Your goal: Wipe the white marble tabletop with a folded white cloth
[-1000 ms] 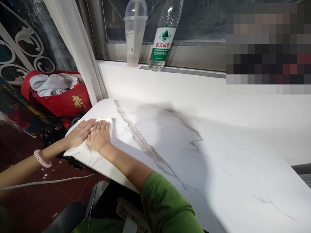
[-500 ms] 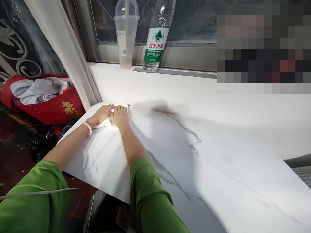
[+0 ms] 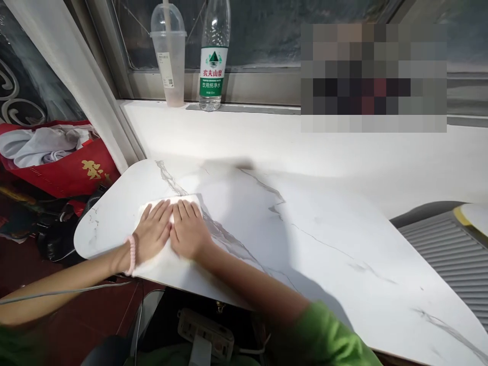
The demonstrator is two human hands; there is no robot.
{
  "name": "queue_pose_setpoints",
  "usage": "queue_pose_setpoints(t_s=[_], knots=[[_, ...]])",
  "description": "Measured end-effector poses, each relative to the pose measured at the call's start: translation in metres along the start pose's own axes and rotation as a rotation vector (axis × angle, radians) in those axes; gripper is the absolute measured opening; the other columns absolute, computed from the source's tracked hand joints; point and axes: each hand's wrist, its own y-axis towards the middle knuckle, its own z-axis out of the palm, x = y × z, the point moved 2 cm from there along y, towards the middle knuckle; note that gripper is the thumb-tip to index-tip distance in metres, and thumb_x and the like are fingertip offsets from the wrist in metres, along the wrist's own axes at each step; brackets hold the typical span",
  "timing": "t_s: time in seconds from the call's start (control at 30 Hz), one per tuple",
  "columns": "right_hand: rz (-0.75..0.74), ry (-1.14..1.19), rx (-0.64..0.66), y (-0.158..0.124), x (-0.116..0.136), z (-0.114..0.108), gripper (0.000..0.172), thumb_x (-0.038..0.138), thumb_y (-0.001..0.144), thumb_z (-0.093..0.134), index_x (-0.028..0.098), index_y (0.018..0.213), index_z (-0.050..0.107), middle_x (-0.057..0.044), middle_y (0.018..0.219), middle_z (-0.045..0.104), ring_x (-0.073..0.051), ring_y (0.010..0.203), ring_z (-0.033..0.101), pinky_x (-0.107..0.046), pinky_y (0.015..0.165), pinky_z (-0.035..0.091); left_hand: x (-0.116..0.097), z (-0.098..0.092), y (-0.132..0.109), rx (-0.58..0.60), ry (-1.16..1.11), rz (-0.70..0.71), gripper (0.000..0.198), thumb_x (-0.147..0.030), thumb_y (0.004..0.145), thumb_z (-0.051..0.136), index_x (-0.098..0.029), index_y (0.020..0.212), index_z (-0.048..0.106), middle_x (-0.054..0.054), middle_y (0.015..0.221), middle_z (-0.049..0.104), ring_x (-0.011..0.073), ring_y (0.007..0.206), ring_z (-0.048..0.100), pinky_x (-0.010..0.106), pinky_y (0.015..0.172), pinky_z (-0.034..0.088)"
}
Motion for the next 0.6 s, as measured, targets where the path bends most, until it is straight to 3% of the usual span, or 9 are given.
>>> queue_pose_setpoints(t_s=[0.13,0.23,0.33,0.47,0.6], knots=[[0.000,0.004,-0.057,-0.047,0.012,-0.017,0.054,0.022,0.093,0.034,-0.005,0.136,0.051,-0.024,0.142,0.052,-0.033,0.136,0.042,-0.052,0.115,0.030,-0.034,-0.006,-0.029,-0.014,-0.042,0.102,0.052,-0.022,0.097,0.027,-0.003,0.142,0.044,0.020,0.151,0.041,0.0308,0.145,0.031,0.055,0.119,0.021],[0.043,-0.008,-0.044,-0.047,0.003,-0.015,0.054,0.021,0.091,0.035,-0.006,0.135,0.052,-0.024,0.142,0.052,-0.034,0.135,0.043,-0.052,0.115,0.029,-0.036,-0.005,-0.017,0.008,-0.070,0.124,0.051,-0.020,0.096,0.027,-0.003,0.140,0.045,0.021,0.150,0.043,0.0302,0.144,0.034,0.055,0.119,0.021],[0.123,0.000,0.021,-0.019,-0.022,-0.006,0.054,0.018,0.089,0.037,-0.003,0.136,0.051,-0.022,0.142,0.052,-0.031,0.134,0.044,-0.048,0.115,0.029,-0.023,0.002,0.021,0.043,-0.063,0.095,0.051,-0.019,0.094,0.030,-0.004,0.140,0.045,0.020,0.150,0.044,0.0300,0.143,0.035,0.055,0.119,0.023],[0.204,-0.011,0.068,0.036,-0.073,0.008,0.049,0.016,0.089,0.037,0.002,0.133,0.053,-0.019,0.141,0.054,-0.028,0.133,0.045,-0.043,0.114,0.028,-0.002,0.016,0.095,0.073,-0.054,0.080,0.048,-0.016,0.093,0.033,-0.009,0.139,0.045,0.017,0.151,0.043,0.0285,0.142,0.036,0.053,0.118,0.023],[0.144,-0.073,0.105,0.078,-0.121,0.018,0.047,0.016,0.092,0.035,0.000,0.133,0.052,-0.020,0.140,0.054,-0.028,0.131,0.045,-0.041,0.112,0.028,0.009,0.027,0.157,0.079,-0.074,0.023,0.046,-0.016,0.095,0.031,-0.010,0.138,0.045,0.016,0.152,0.042,0.0270,0.142,0.035,0.051,0.119,0.021]])
